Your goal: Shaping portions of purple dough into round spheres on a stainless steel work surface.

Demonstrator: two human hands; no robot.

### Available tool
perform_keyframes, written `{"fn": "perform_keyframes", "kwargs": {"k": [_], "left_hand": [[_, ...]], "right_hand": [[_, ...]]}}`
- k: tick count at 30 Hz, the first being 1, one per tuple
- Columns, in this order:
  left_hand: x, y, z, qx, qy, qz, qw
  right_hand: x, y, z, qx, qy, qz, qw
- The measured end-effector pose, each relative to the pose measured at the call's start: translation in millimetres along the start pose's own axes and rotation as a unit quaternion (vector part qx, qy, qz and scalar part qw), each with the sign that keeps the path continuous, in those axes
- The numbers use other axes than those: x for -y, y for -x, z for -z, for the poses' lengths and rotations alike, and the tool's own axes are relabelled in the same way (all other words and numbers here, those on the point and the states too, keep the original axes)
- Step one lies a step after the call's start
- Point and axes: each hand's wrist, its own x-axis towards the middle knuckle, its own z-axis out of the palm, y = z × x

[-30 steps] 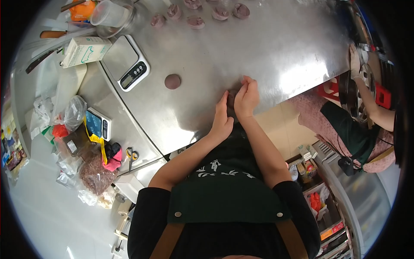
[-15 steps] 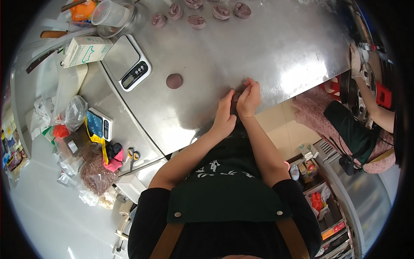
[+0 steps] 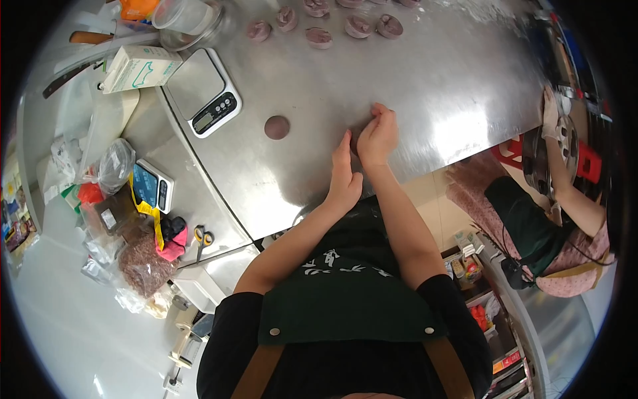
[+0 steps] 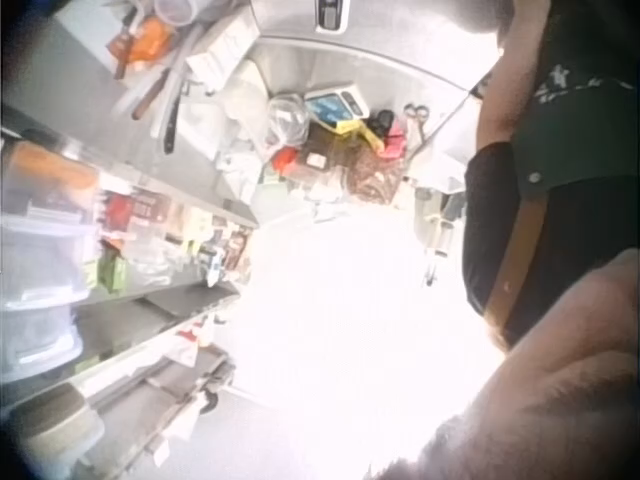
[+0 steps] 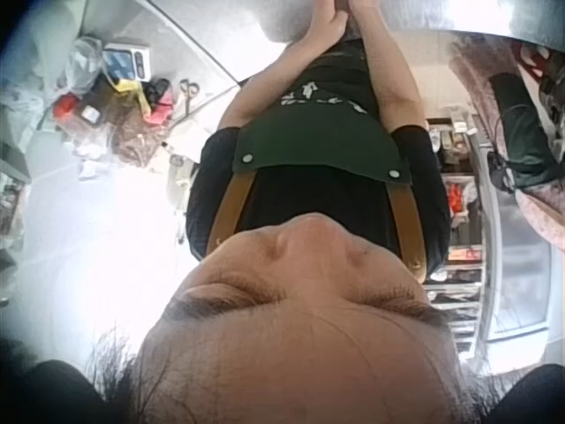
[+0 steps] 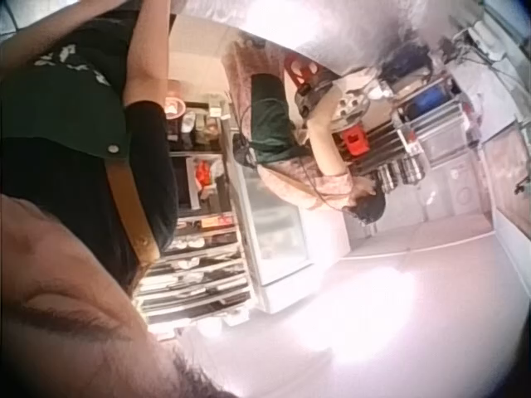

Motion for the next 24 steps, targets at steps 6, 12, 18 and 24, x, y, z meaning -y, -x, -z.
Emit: {"fn": "perform_keyframes", "kwargs": {"k": [6, 12, 18, 24], "left_hand": [[10.0, -22.5, 13.0, 0.018, 0.005, 0.055, 0.998], [0.7, -14.5, 7.0, 0.047, 0.012, 0.036, 0.998], [2.1, 4.1, -4.7, 0.008, 0.007, 0.009, 1.000], [1.5, -11.6, 6.9, 0.065, 0.033, 0.085, 0.994]], "right_hand": [[-15.6, 1.8, -1.6, 0.020, 0.032, 0.007, 0.999], [5.7, -1.3, 8.6, 0.033, -0.072, -0.125, 0.989], [-13.4, 15.8, 11.9, 0.011, 0.015, -0.073, 0.997], [-11.5, 10.9, 11.1, 0.030, 0.008, -0.058, 0.998]]}}
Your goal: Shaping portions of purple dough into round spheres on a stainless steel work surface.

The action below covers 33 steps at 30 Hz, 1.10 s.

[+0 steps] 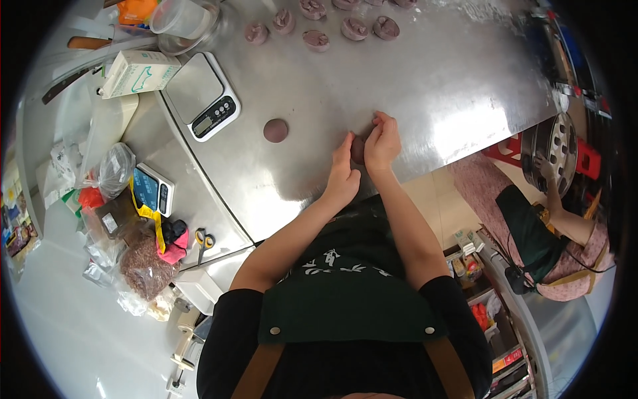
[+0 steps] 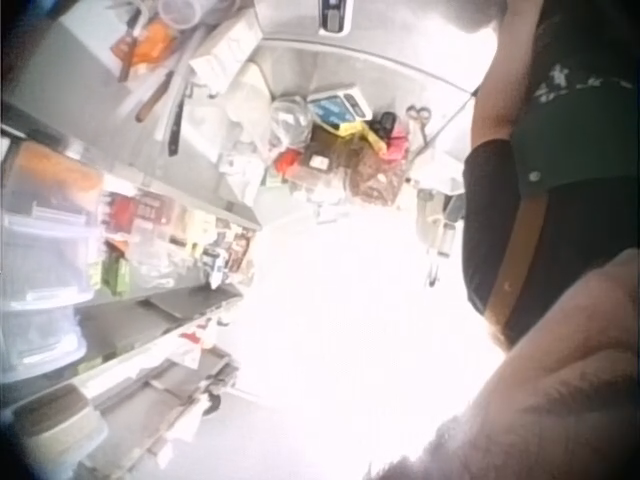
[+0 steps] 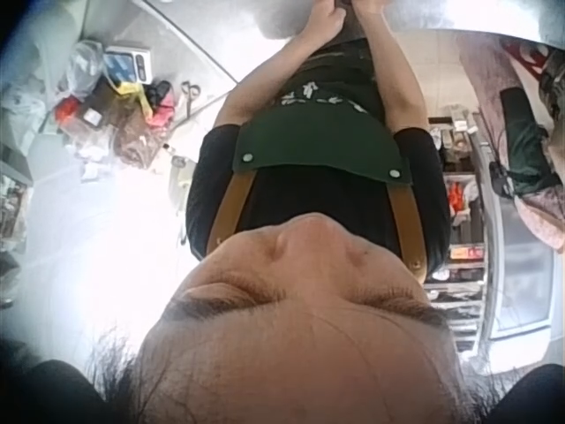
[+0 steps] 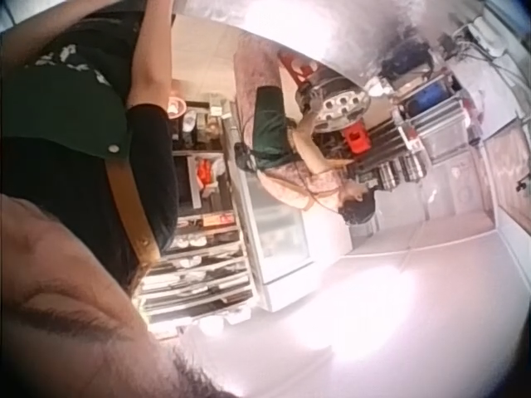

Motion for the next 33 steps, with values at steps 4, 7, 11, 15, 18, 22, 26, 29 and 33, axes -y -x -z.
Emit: {"fn": "perform_keyframes", "kwargs": {"k": [4, 7, 11, 15, 18, 22, 26, 29, 33], "left_hand": [[5.9, 10.3, -7.8, -0.019, -0.021, -0.064, 0.998], [3.6, 24.8, -13.1, -0.034, -0.043, -0.077, 0.996], [18.0, 12.3, -3.6, -0.033, -0.019, -0.035, 0.999], [11.2, 14.4, -5.7, 0.021, -0.038, -0.040, 0.998], [5.3, 11.5, -2.2, -0.008, -0.035, -0.094, 0.995], [-9.8, -8.7, 1.6, -0.035, -0.018, -0.086, 0.995], [-2.0, -3.8, -0.2, -0.034, -0.023, -0.070, 0.997], [-1.8, 2.0, -5.3, -0.029, -0.008, -0.075, 0.997], [-1.0, 0.6, -6.6, -0.036, -0.024, -0.077, 0.996]], "right_hand": [[14.4, -1.7, 5.6, 0.009, -0.075, -0.072, 0.995], [4.5, 8.2, 7.4, 0.020, -0.033, -0.039, 0.998], [-9.0, 19.8, 9.3, 0.021, 0.008, 0.030, 0.999], [-12.1, 20.6, 9.0, 0.019, -0.021, 0.006, 1.000], [3.0, 9.7, 6.8, -0.013, -0.079, -0.010, 0.997], [8.0, -26.4, -4.8, -0.040, -0.074, 0.006, 0.996], [13.5, -28.4, -2.7, -0.021, -0.127, -0.079, 0.989], [20.1, -26.2, -2.9, -0.019, -0.066, -0.004, 0.998], [-3.4, -18.0, -6.3, -0.047, -0.019, -0.018, 0.999]]}}
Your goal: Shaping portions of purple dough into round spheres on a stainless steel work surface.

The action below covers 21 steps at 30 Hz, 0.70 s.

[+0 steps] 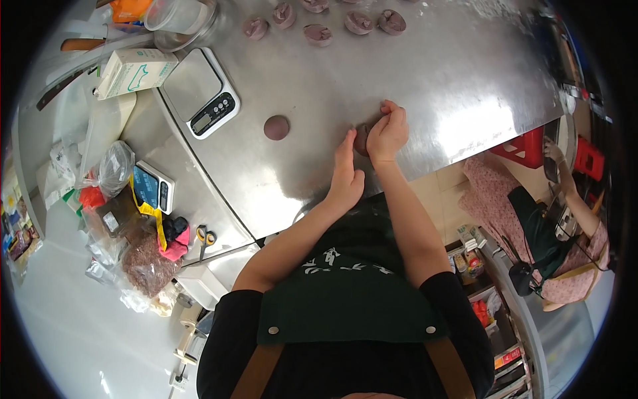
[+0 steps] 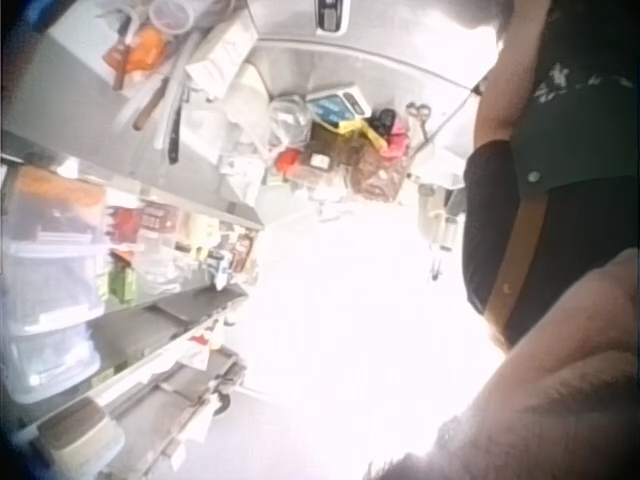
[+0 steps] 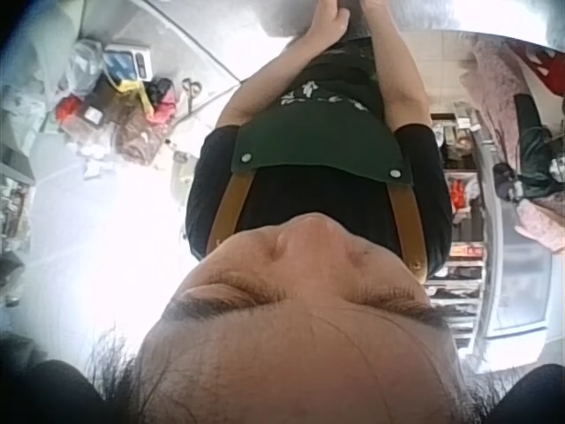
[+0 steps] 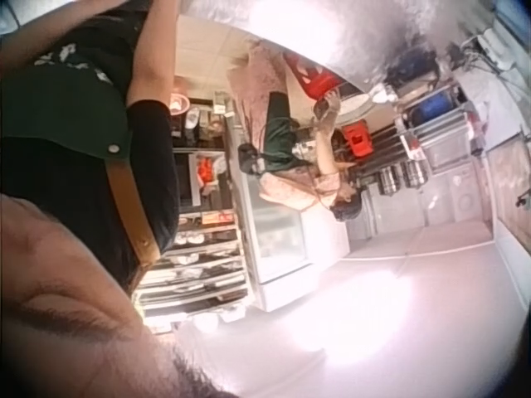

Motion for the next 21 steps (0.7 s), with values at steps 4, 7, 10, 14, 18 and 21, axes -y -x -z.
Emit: {"fn": "perform_keyframes", "kwargs": {"k": [4, 7, 10, 14, 18, 21], "left_hand": [[4.5, -16.5, 11.2, 0.029, 0.012, 0.035, 0.999], [1.2, -17.6, 7.3, 0.047, -0.011, 0.025, 0.999], [-0.2, -0.6, -3.9, 0.028, -0.017, 0.003, 0.999], [1.0, 14.4, -9.4, -0.004, -0.029, -0.031, 0.999], [10.5, -2.4, -2.8, 0.013, 0.002, 0.011, 1.000], [4.1, -7.0, 1.2, 0.044, 0.014, 0.065, 0.997]], "right_hand": [[-3.9, -3.9, -0.1, 0.014, 0.034, 0.067, 0.997], [10.0, -5.1, 5.3, 0.018, -0.044, -0.015, 0.999], [16.2, 7.5, 10.9, 0.019, -0.078, -0.063, 0.995], [-2.7, 19.9, 17.0, 0.026, -0.005, -0.008, 1.000], [-10.2, 20.6, 12.2, 0.033, 0.035, 0.033, 0.998], [-3.9, 17.7, 9.2, 0.029, -0.011, 0.005, 0.999]]}}
